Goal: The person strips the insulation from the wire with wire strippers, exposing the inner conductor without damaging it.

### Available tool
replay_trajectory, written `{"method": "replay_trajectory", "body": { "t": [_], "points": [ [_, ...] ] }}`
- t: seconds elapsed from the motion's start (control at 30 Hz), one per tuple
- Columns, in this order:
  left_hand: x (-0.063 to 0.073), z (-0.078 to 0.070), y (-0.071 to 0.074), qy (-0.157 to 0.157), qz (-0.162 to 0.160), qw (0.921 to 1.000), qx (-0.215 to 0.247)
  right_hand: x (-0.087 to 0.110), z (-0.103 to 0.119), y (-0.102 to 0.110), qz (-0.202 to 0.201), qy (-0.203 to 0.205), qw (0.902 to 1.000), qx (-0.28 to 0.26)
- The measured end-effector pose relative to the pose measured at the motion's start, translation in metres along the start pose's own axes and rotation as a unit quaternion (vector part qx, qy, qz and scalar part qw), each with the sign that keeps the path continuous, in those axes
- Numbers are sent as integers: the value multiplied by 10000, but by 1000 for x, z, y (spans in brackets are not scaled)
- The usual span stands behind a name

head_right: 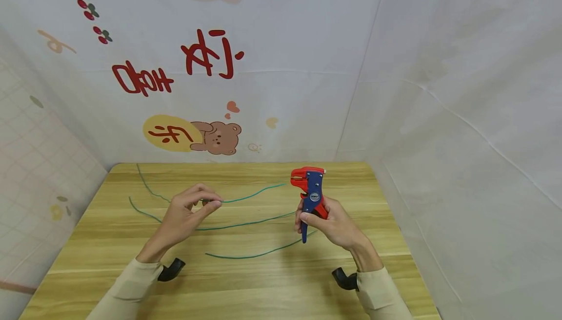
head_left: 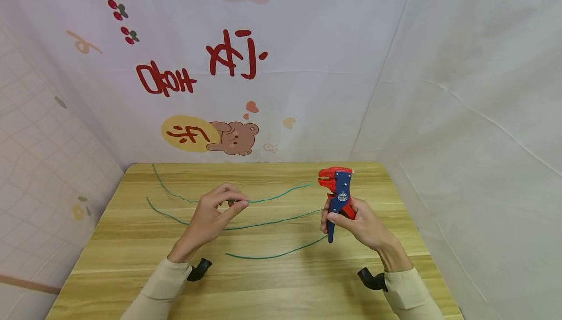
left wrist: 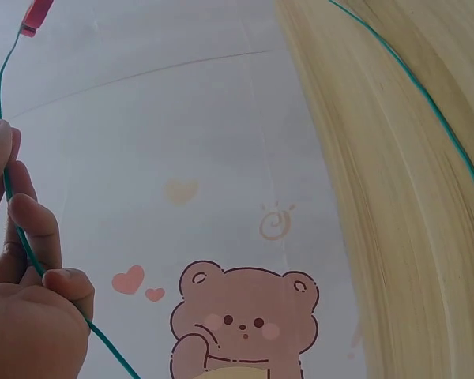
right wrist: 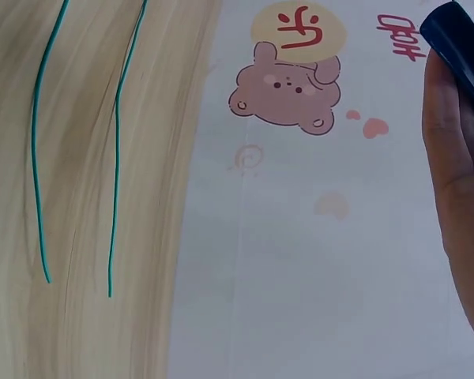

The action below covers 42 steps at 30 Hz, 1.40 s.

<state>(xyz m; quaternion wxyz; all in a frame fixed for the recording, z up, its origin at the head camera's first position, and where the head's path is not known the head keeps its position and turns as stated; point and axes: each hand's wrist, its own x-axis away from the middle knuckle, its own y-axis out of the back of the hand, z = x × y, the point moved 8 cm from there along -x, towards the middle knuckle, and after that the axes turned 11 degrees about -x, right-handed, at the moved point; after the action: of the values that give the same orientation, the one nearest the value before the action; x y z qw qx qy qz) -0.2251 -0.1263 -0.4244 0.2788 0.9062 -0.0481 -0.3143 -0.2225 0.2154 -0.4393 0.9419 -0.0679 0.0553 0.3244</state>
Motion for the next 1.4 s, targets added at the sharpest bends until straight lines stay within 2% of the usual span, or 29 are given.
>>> {"method": "replay_trajectory", "body": {
  "t": [0.13, 0.33, 0.47, 0.6, 0.93, 1.17, 1.4],
  "points": [
    [-1, -1, 2, 41, -41, 10000, 55, -1, 2, -7, 181, -5, 9996, -217],
    [0, 1, 5, 138, -39, 9998, 113, -1, 4, -8, 80, -12, 9996, -278],
    [0, 2, 6, 149, -10, 9996, 251, 0, 5, -10, 249, 25, 9960, -853],
    [1, 3, 7, 174, 6, 9995, 260, 0, 7, -15, 386, 8, 9919, -1207],
    [3, 6, 7, 348, 99, 9993, 52, -2, 10, -25, 501, -28, 9935, -1026],
    [3, 3, 8, 219, 75, 9997, 78, -4, 9, -28, 514, -118, 9942, -936],
    [2, 2, 8, 258, 104, 9996, 24, -6, 6, -29, 559, -148, 9946, -863]
  ]
}}
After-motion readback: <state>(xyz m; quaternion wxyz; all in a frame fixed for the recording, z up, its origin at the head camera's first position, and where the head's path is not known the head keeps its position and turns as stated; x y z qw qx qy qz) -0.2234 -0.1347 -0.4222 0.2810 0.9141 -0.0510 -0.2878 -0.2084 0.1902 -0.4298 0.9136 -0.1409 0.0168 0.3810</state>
